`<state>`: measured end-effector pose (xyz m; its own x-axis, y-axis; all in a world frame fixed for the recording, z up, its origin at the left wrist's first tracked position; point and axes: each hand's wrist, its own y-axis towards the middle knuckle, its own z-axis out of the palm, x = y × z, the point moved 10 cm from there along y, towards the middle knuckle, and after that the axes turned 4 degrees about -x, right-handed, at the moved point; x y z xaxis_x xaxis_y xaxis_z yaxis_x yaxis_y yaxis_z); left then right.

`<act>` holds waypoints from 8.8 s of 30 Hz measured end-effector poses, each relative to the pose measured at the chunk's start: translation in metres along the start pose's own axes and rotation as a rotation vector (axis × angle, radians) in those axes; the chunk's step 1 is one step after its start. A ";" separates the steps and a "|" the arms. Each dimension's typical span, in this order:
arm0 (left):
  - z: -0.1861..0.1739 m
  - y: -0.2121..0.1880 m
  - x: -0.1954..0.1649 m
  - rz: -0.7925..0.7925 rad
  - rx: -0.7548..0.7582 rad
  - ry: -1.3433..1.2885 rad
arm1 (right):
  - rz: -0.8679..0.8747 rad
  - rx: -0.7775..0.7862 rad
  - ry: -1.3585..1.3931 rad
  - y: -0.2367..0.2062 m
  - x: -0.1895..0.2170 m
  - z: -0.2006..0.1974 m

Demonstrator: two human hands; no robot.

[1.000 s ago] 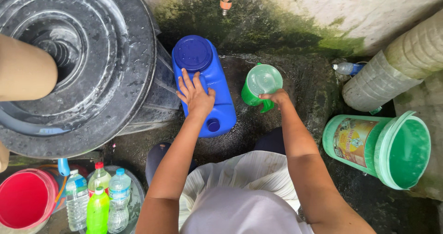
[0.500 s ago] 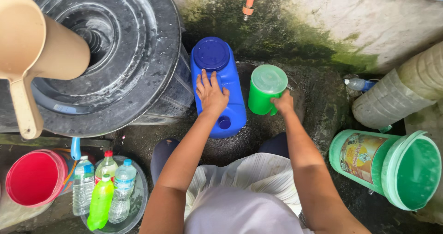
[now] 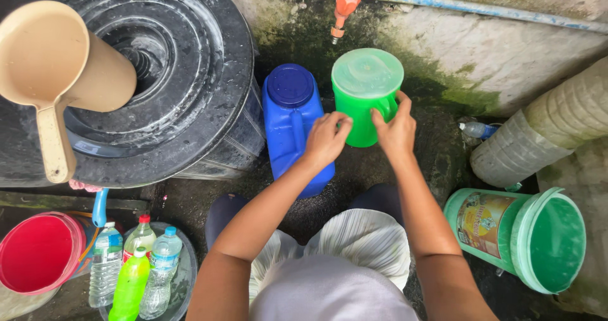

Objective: The person closes the lid of a blue water jug, then holds a green pitcher under a wall tap to fill it with water and pours the water into the blue jug. They then fill a green bucket with water from the tap and pour the water into a large black water container.

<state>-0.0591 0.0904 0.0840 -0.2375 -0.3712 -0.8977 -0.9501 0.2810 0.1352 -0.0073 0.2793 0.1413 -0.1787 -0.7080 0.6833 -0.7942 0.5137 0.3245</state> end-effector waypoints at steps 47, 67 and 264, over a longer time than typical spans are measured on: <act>-0.282 0.036 -0.118 0.323 -0.617 -0.747 | 0.174 0.432 0.405 0.021 0.181 0.092; -0.420 0.076 -0.123 -0.001 -0.848 0.135 | 0.196 0.714 -0.142 0.065 0.284 0.077; -0.317 0.100 -0.318 -0.124 -0.010 0.308 | 0.055 0.913 -0.439 0.125 0.272 -0.162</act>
<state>-0.1421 -0.0438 0.5158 -0.1683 -0.6529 -0.7385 -0.9772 0.2088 0.0381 -0.0615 0.2295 0.4740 -0.2801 -0.9044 0.3220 -0.8859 0.1144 -0.4496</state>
